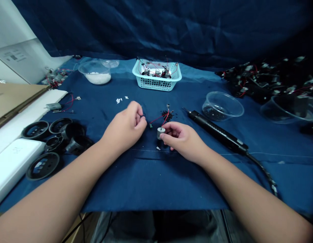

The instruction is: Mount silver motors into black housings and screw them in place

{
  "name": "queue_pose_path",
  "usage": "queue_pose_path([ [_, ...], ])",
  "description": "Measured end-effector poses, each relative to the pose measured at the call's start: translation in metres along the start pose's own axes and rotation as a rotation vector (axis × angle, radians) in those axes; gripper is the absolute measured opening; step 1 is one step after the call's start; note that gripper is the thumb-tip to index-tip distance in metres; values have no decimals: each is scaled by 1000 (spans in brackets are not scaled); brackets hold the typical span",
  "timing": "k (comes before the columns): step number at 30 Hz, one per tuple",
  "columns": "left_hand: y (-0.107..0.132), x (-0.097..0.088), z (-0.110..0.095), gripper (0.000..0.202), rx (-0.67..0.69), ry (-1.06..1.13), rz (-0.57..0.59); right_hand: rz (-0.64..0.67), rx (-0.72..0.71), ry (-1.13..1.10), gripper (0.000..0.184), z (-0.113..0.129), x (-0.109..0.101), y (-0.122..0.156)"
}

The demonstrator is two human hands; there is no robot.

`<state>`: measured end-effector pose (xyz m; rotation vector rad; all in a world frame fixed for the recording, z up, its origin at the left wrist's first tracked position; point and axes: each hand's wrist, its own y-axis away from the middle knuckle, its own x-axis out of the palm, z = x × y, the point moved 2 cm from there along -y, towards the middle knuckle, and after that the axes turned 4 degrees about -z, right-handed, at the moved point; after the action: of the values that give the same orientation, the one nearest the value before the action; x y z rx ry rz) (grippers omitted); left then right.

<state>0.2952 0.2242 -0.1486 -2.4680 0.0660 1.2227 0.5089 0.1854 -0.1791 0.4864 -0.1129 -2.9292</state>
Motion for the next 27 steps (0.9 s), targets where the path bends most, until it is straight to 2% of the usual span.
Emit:
queue_pose_path([
  [1,3,1,-4,7,3,-15,85,5,3,-16,25,0,0,0],
  [4,14,5,-15,23,37,-107,301,10,22,-66,26,3,-2,0],
  [7,19,7,-22,31,54,-113,427,2,58,-113,33,5,-3,1],
  [10,19,8,-23,32,56,-78,508,12,78,-116,30,6,-5,1],
  [13,19,9,-23,22,54,-29,554,29,79,-121,26,7,-6,2],
  [18,20,13,-23,9,84,60,558,63,96,-169,29,10,-8,7],
  [23,20,13,-22,10,161,71,565,101,97,-203,40,11,-9,8],
  [27,21,9,-18,14,197,100,606,93,104,-209,36,10,-10,8],
])
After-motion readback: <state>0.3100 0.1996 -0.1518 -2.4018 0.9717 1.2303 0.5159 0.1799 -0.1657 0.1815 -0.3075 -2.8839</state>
